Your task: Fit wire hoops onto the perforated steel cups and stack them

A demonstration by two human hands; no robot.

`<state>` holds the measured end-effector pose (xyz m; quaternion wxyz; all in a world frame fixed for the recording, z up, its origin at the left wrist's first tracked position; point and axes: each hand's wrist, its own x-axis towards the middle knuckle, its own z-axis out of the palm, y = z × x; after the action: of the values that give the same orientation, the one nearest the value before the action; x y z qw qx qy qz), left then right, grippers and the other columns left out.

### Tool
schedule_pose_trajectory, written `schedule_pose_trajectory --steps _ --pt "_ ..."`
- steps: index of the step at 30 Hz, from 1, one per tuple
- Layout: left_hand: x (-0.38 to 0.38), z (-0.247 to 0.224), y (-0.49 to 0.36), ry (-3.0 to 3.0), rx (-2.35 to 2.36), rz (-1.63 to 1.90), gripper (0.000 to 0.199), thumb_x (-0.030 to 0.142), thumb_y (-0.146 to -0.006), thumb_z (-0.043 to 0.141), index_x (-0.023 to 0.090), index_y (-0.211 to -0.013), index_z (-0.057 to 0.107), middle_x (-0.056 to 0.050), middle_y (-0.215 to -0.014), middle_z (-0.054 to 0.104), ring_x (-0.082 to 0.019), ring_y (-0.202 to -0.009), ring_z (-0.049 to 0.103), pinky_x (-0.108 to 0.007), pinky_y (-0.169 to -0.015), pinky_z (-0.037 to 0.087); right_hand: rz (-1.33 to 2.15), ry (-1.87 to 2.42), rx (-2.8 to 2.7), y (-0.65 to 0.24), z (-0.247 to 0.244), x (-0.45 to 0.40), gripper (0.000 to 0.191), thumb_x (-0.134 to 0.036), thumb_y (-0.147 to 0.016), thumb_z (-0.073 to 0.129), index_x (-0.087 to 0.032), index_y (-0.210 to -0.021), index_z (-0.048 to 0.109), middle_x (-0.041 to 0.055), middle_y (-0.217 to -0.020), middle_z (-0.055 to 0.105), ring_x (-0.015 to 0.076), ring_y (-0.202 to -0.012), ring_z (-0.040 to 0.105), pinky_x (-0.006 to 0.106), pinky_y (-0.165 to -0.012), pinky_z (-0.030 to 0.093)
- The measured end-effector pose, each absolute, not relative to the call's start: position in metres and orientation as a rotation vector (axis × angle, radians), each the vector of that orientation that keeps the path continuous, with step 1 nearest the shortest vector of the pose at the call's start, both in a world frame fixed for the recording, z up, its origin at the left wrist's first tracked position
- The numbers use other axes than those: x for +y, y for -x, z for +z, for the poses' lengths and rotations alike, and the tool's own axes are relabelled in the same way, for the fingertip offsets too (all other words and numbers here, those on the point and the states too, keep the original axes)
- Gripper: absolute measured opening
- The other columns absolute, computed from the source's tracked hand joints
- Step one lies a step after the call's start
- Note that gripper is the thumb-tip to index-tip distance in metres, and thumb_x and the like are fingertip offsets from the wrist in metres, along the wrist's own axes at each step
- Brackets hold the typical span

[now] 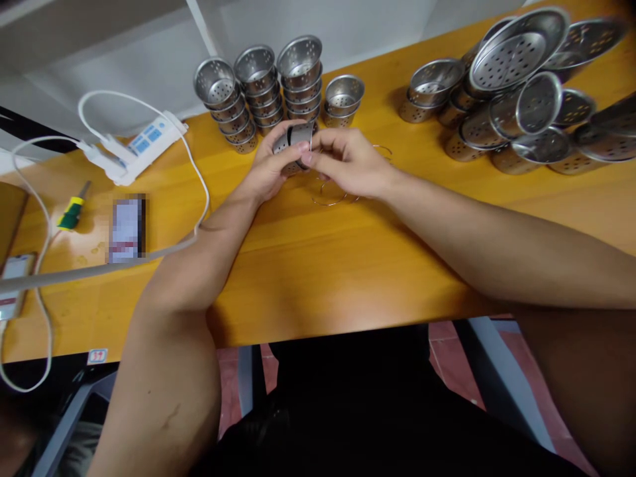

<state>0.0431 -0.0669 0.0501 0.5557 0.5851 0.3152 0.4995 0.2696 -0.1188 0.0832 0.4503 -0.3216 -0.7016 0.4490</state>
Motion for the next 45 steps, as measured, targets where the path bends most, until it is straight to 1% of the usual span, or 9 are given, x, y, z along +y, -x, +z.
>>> schedule_pose_trajectory --steps 6,12,20,23,26,29,32,38,45 --pt "-0.070 0.052 -0.046 -1.343 0.664 1.135 0.058 0.058 -0.083 0.115 0.035 -0.130 0.089 -0.001 -0.124 0.094 -0.027 -0.117 0.087 -0.039 -0.100 0.073 1.354 0.780 -1.599 -0.271 0.089 -0.123 0.074 -0.092 -0.101 0.110 -0.030 -0.086 0.072 0.0003 -0.073 0.060 0.0214 -0.065 0.053 0.036 -0.052 0.044" --pt "-0.066 0.047 -0.045 -1.377 0.731 1.110 0.069 0.061 -0.086 0.118 0.031 -0.136 0.081 -0.001 -0.120 0.090 -0.032 -0.133 0.093 -0.042 -0.106 0.076 1.511 0.780 -1.444 -0.274 0.087 -0.118 0.062 -0.078 -0.105 0.110 -0.031 -0.087 0.075 0.0021 -0.087 0.069 0.0203 -0.065 0.058 0.038 -0.053 0.049" --pt "-0.083 0.062 -0.049 -1.315 0.729 1.119 0.048 0.058 -0.087 0.109 0.040 -0.127 0.089 0.001 -0.119 0.096 -0.034 -0.126 0.090 -0.047 -0.104 0.075 1.475 0.682 -1.532 -0.277 0.072 -0.107 0.083 -0.098 -0.078 0.118 -0.032 -0.090 0.069 0.0012 -0.095 0.079 0.0209 -0.065 0.061 0.042 -0.057 0.058" --pt "-0.082 0.060 -0.049 -1.296 0.771 1.134 0.053 0.064 -0.087 0.115 0.040 -0.128 0.090 -0.002 -0.121 0.096 -0.037 -0.138 0.092 -0.046 -0.102 0.079 1.394 0.745 -1.531 -0.275 0.070 -0.104 0.085 -0.109 -0.081 0.108 -0.035 -0.086 0.067 0.0022 -0.089 0.078 0.0260 -0.067 0.065 0.047 -0.062 0.062" --pt "-0.081 0.058 -0.051 -1.262 0.790 1.101 0.053 0.069 -0.096 0.112 0.035 -0.129 0.088 -0.005 -0.120 0.093 -0.036 -0.135 0.094 -0.044 -0.097 0.080 1.296 0.745 -1.555 -0.275 0.071 -0.104 0.089 -0.119 -0.090 0.092 -0.035 -0.078 0.066 0.0035 -0.079 0.074 0.0283 -0.068 0.066 0.051 -0.069 0.066" --pt "-0.080 0.057 -0.053 -1.241 0.806 1.094 0.049 0.070 -0.106 0.104 0.029 -0.128 0.087 -0.007 -0.120 0.092 -0.036 -0.130 0.096 -0.042 -0.093 0.081 1.117 0.767 -1.682 -0.278 0.075 -0.108 0.087 -0.114 -0.107 0.080 -0.034 -0.075 0.071 0.0051 -0.074 0.071 0.0282 -0.071 0.065 0.052 -0.076 0.066" --pt "-0.079 0.057 -0.053 -1.222 0.818 1.115 0.042 0.063 -0.108 0.103 0.028 -0.127 0.087 -0.007 -0.122 0.093 -0.034 -0.126 0.097 -0.041 -0.093 0.082 0.987 0.823 -1.776 -0.282 0.079 -0.114 0.084 -0.107 -0.111 0.085 -0.033 -0.074 0.070 0.0036 -0.073 0.068 0.0271 -0.071 0.060 0.049 -0.072 0.063" --pt "-0.080 0.059 -0.049 -1.250 0.806 1.118 0.040 0.052 -0.099 0.110 0.030 -0.124 0.089 -0.006 -0.128 0.095 -0.030 -0.129 0.096 -0.037 -0.100 0.081 0.977 0.876 -1.763 -0.284 0.082 -0.112 0.088 -0.111 -0.099 0.094 -0.034 -0.072 0.059 0.0013 -0.068 0.048 0.0267 -0.071 0.048 0.045 -0.062 0.052" --pt "-0.079 0.062 -0.053 -1.235 0.780 1.136 0.043 0.057 -0.099 0.109 0.030 -0.124 0.087 -0.007 -0.127 0.093 -0.033 -0.132 0.096 -0.041 -0.104 0.081 0.975 0.825 -1.725 -0.283 0.077 -0.106 0.084 -0.094 -0.106 0.101 -0.035 -0.074 0.051 -0.0003 -0.066 0.041 0.0273 -0.075 0.048 0.048 -0.071 0.057"
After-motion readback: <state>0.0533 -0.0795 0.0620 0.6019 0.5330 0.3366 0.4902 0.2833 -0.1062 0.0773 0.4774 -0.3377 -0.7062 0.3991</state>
